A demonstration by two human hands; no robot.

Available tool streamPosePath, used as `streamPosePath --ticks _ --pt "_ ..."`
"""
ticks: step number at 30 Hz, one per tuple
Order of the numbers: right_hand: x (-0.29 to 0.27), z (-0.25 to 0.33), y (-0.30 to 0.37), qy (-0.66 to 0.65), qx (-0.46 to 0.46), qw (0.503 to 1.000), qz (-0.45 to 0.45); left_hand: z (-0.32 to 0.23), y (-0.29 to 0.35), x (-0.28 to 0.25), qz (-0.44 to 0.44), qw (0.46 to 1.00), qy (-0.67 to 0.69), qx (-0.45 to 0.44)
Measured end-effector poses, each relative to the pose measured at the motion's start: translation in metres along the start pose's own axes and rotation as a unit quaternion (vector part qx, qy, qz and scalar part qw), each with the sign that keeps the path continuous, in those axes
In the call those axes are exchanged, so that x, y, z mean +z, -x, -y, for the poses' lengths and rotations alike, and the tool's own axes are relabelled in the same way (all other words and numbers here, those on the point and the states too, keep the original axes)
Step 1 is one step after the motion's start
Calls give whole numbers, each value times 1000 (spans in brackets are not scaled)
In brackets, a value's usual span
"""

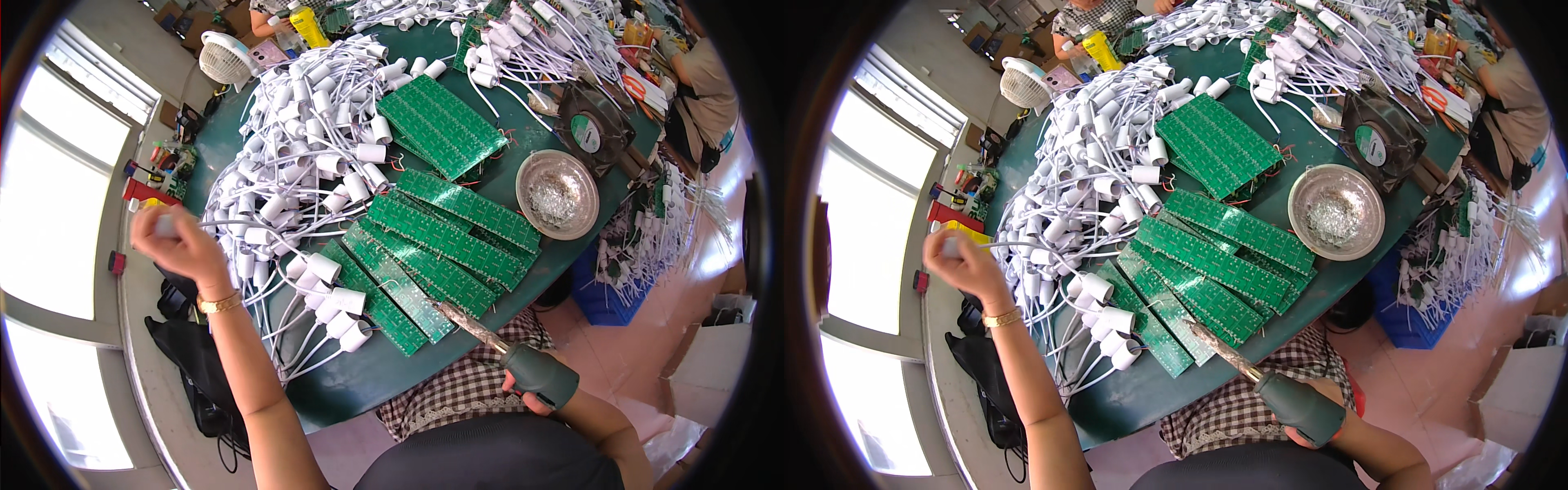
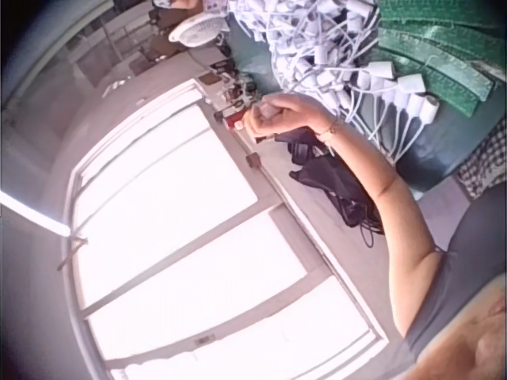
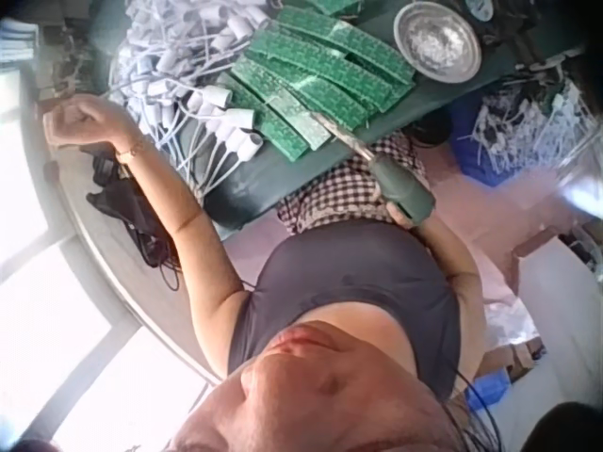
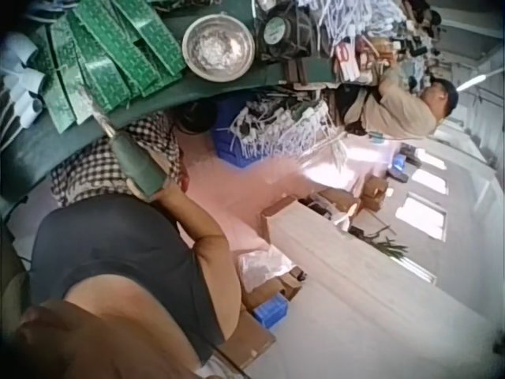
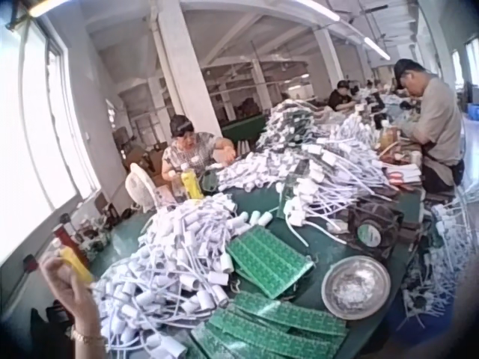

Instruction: The person arranges circuit boards on the table, then attaches wired plastic capsules to the circuit boards one by one using a glue gun.

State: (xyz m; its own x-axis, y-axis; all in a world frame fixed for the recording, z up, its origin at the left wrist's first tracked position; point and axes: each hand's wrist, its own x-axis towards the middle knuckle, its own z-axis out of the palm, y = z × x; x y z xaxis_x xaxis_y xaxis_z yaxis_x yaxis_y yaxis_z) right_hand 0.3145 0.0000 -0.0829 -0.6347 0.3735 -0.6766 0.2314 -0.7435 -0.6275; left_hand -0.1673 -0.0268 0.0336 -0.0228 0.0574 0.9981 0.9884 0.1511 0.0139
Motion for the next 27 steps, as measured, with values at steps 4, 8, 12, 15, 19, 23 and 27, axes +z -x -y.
streamPosePath --ticks 4,8,12,15,19,23,27 --pt "-15 -21 -23 77 -294 949 80 -35 -43 -61 11 994 12 -106" --pt "-22 -62 -40 76 -438 890 98 -120 -7 -94 339 904 250 -72" --pt "-19 -17 -29 222 -416 874 119 -141 61 -99 554 737 370 -117" --pt "9 -15 -20 157 -245 957 -11 -150 101 -102 521 775 346 -89" --pt "5 -7 -13 199 -173 965 7 -148 119 -103 481 807 343 -17" --pt "0 -16 -15 319 -157 934 -19 -154 118 -102 454 864 198 86" --pt "-12 -38 -21 370 -141 918 -22 -155 111 -101 485 861 152 35"
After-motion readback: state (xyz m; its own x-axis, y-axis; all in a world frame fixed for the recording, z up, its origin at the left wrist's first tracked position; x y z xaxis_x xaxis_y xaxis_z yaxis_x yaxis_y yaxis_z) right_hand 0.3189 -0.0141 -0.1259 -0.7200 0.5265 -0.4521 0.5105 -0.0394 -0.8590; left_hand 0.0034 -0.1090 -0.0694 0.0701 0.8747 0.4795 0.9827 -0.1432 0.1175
